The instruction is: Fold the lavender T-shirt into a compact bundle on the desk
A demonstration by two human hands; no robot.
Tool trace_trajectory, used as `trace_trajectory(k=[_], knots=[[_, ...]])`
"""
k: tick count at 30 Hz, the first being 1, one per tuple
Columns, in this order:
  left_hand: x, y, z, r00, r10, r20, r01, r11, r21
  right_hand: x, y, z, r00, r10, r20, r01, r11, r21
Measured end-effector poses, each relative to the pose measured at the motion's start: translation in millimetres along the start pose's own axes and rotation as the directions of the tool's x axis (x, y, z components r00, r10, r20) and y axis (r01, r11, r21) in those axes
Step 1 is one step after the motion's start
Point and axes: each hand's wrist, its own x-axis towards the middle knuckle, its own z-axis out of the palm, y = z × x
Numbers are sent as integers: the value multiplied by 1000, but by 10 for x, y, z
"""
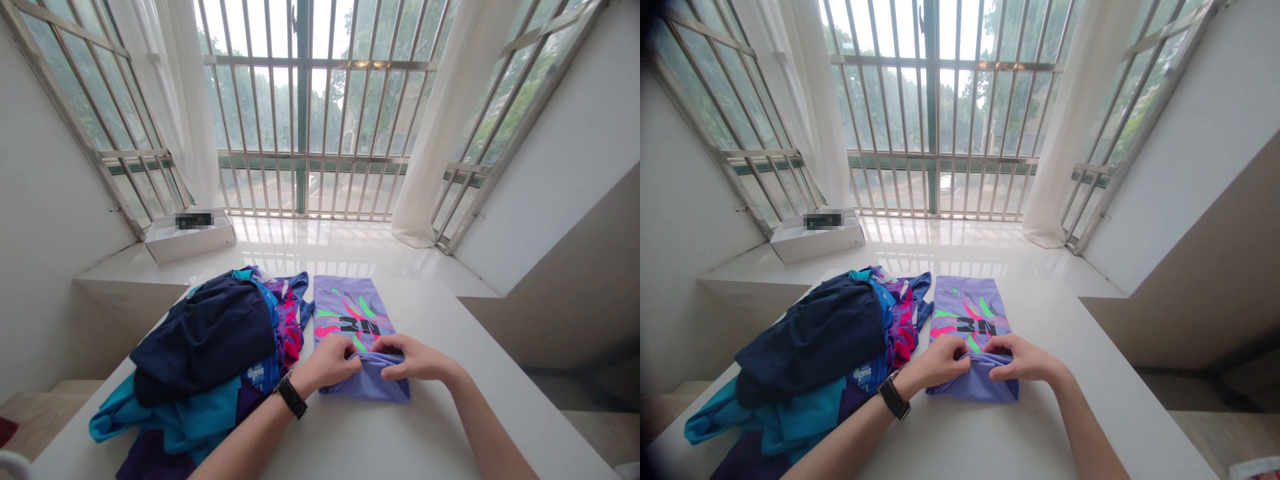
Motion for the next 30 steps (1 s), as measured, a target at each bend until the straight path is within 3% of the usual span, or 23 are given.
trace_trajectory(k=[4, 13, 19, 23, 26, 30], knots=[[21, -3, -19, 999, -43, 8, 43, 998, -51, -12, -10, -28, 1000, -21, 0, 21, 1000, 3], [39, -12, -55, 1000, -2, -2, 1, 996, -91, -141, 128, -209, 1000, -1, -4, 1, 998, 70], [-5, 9, -105, 999, 14, 39, -10, 993, -121, -76, 208, -209, 995, -4, -104, 6, 1000, 21], [-129, 127, -265, 966, 247, 80, -232, 959, -162, -64, 219, -204, 994, -38, -105, 44, 997, 56], [-212, 234, -293, 902, 419, 107, -420, 907, -19, -93, 217, -217, 999, -42, -31, 45, 994, 100], [-266, 302, -114, 870, 473, 138, -493, 841, 225, -102, 233, -223, 999, -48, 2, 48, 990, 130]])
